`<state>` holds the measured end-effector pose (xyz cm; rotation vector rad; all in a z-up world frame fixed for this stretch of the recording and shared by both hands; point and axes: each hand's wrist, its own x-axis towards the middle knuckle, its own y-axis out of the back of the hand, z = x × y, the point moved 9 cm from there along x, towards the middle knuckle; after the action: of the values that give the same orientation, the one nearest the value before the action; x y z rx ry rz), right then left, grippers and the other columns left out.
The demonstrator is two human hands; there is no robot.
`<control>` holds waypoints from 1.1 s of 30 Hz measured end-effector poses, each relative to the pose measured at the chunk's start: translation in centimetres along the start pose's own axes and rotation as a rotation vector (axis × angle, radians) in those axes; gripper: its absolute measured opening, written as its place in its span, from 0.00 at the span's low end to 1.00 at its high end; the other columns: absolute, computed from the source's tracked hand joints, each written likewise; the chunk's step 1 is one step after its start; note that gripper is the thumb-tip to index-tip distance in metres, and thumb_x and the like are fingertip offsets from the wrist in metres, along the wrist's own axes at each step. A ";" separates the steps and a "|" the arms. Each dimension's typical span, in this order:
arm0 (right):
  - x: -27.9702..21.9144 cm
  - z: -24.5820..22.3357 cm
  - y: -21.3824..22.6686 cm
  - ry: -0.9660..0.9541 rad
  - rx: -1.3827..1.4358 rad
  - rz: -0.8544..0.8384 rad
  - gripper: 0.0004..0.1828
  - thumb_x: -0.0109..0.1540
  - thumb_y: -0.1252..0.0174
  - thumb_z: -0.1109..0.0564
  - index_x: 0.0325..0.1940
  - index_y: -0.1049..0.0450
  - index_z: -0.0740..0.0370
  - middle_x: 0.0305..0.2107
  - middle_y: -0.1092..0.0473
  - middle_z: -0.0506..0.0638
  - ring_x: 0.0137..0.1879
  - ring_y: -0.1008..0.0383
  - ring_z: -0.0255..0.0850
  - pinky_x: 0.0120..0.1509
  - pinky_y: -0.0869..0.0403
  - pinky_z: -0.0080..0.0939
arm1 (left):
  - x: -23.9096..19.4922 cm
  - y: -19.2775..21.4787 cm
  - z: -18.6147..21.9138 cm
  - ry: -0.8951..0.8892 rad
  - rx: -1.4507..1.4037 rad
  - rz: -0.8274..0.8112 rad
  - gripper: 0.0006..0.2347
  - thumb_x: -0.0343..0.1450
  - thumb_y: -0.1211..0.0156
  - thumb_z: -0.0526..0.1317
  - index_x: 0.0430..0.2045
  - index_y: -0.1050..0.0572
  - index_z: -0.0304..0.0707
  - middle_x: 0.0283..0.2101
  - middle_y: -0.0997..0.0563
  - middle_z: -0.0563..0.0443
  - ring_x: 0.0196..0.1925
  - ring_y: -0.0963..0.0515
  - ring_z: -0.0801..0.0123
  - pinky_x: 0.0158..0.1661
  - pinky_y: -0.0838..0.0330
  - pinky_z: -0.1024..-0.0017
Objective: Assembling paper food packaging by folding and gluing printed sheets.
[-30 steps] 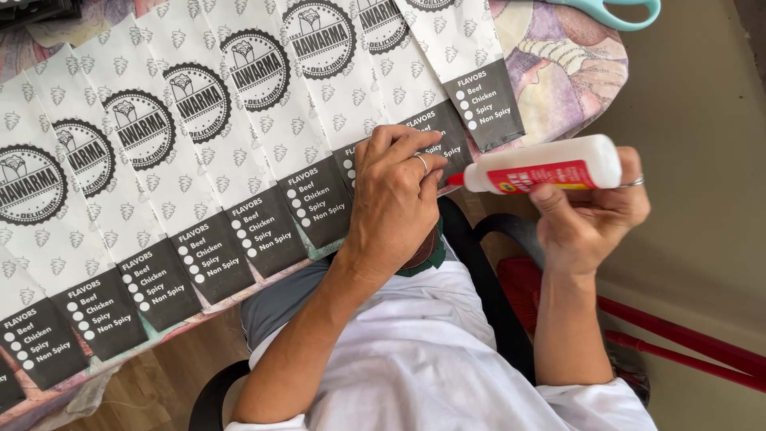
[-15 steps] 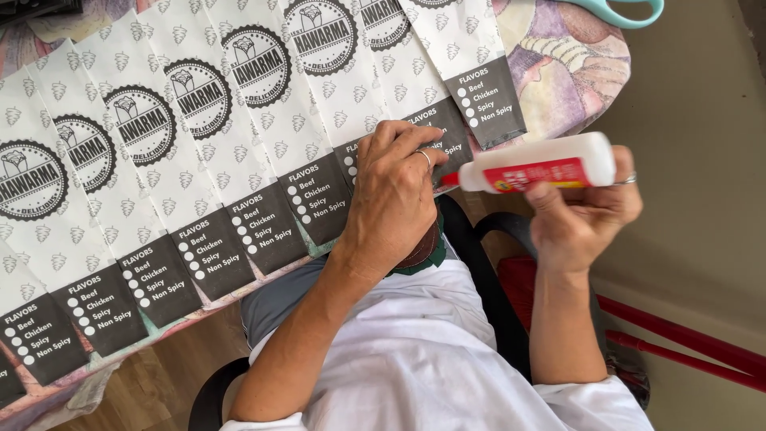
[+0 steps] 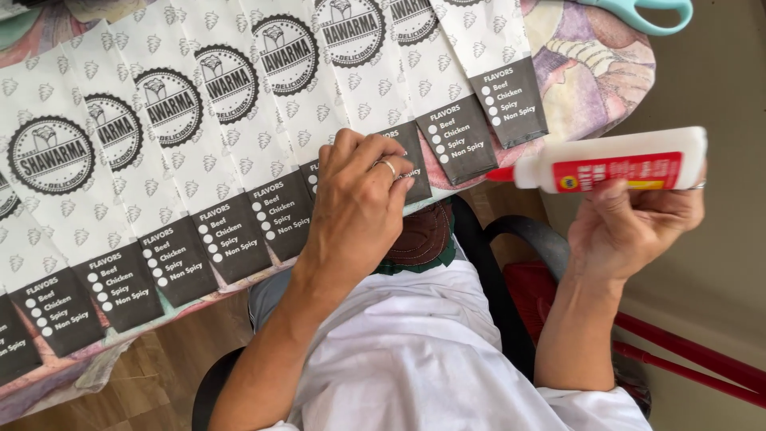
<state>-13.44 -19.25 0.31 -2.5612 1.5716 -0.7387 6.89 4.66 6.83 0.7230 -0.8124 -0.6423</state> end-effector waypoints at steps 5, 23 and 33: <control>-1.7 -0.2 -5.3 -0.011 -0.066 -0.142 0.26 0.56 0.25 0.54 0.46 0.36 0.61 0.30 0.36 0.44 0.36 0.35 0.32 0.44 0.28 0.34 | -1.3 -0.6 -0.9 0.020 -0.102 -0.056 0.08 0.64 0.27 0.33 0.33 0.17 0.30 0.47 0.19 0.47 0.49 0.29 0.55 0.44 0.35 0.58; -3.0 0.0 -7.4 0.000 -0.176 -0.264 0.24 0.53 0.25 0.57 0.42 0.35 0.65 0.30 0.33 0.49 0.36 0.31 0.37 0.41 0.26 0.37 | -2.7 -0.6 -1.4 0.003 -0.102 -0.094 0.21 0.56 0.23 0.35 0.44 0.19 0.32 0.56 0.22 0.50 0.54 0.29 0.56 0.47 0.34 0.57; -4.6 0.4 -9.7 -0.026 -0.102 -0.328 0.25 0.54 0.26 0.60 0.47 0.32 0.68 0.33 0.29 0.51 0.37 0.29 0.37 0.39 0.25 0.35 | -2.6 -0.7 -1.4 0.006 -0.083 -0.082 0.21 0.59 0.21 0.43 0.42 0.19 0.36 0.56 0.21 0.53 0.53 0.28 0.57 0.46 0.36 0.57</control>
<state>-6.94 -10.69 0.93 -2.9312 1.2248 -0.6571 6.46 6.63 4.58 0.6847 -0.7489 -0.7430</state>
